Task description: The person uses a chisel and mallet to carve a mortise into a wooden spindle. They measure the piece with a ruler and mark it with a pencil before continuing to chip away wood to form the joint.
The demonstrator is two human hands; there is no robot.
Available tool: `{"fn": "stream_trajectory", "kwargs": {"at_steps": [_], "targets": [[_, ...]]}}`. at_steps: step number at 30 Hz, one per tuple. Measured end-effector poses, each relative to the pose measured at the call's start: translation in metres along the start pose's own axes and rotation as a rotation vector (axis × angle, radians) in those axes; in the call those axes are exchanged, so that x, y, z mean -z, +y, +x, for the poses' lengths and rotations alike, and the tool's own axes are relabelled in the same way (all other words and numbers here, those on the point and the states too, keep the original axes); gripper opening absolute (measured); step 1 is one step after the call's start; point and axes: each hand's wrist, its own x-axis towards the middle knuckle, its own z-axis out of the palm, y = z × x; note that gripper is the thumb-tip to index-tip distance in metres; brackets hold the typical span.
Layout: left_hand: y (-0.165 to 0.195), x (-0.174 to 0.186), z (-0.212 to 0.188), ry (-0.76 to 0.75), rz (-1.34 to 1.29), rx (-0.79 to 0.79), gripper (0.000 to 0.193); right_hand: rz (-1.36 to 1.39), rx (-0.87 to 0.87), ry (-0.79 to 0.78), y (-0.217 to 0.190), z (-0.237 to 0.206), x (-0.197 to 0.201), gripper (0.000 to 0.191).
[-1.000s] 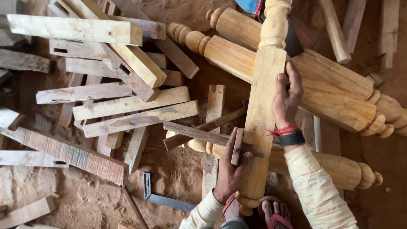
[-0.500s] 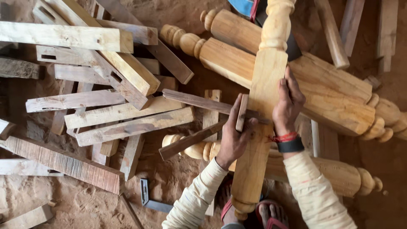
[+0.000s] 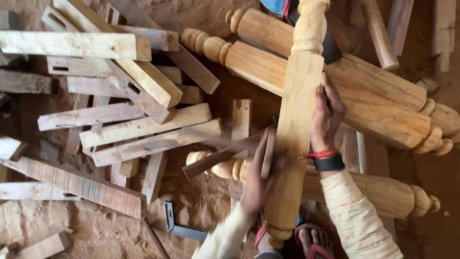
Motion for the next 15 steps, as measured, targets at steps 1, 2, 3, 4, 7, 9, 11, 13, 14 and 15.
{"fn": "stream_trajectory", "kwargs": {"at_steps": [1, 2, 3, 4, 7, 9, 11, 13, 14, 15], "targets": [[-0.011, -0.004, 0.023, 0.058, 0.181, -0.211, 0.068, 0.052, -0.057, 0.008, 0.000, 0.000, 0.000, 0.040], [-0.022, -0.010, 0.045, 0.049, 0.048, -0.043, 0.070, 0.101, -0.117, 0.002, -0.001, 0.000, 0.001, 0.042], [-0.032, -0.014, 0.065, 0.033, -0.089, 0.110, 0.073, 0.077, -0.098, -0.012, -0.002, 0.000, 0.000, 0.041], [-0.036, -0.016, 0.073, 0.028, -0.072, 0.108, 0.072, 0.053, -0.073, -0.021, -0.003, 0.000, 0.000, 0.041], [-0.043, -0.017, 0.093, 0.053, -0.043, 0.012, 0.071, 0.058, 0.004, -0.023, -0.005, 0.002, -0.004, 0.043], [-0.039, -0.015, 0.093, 0.061, -0.060, -0.076, 0.069, -0.003, -0.024, -0.017, -0.006, 0.000, -0.005, 0.044], [-0.037, -0.014, 0.090, 0.005, -0.152, 0.109, 0.070, -0.131, -0.072, -0.032, -0.005, 0.000, -0.006, 0.044], [-0.039, -0.015, 0.089, 0.003, -0.202, 0.146, 0.071, -0.067, -0.024, -0.020, -0.003, 0.002, -0.007, 0.044], [-0.042, -0.016, 0.088, 0.010, -0.202, 0.112, 0.072, -0.035, -0.002, -0.012, -0.003, 0.002, -0.008, 0.044], [-0.046, -0.018, 0.088, 0.020, -0.201, 0.087, 0.072, -0.040, 0.003, -0.007, -0.001, 0.003, -0.009, 0.043]]}}
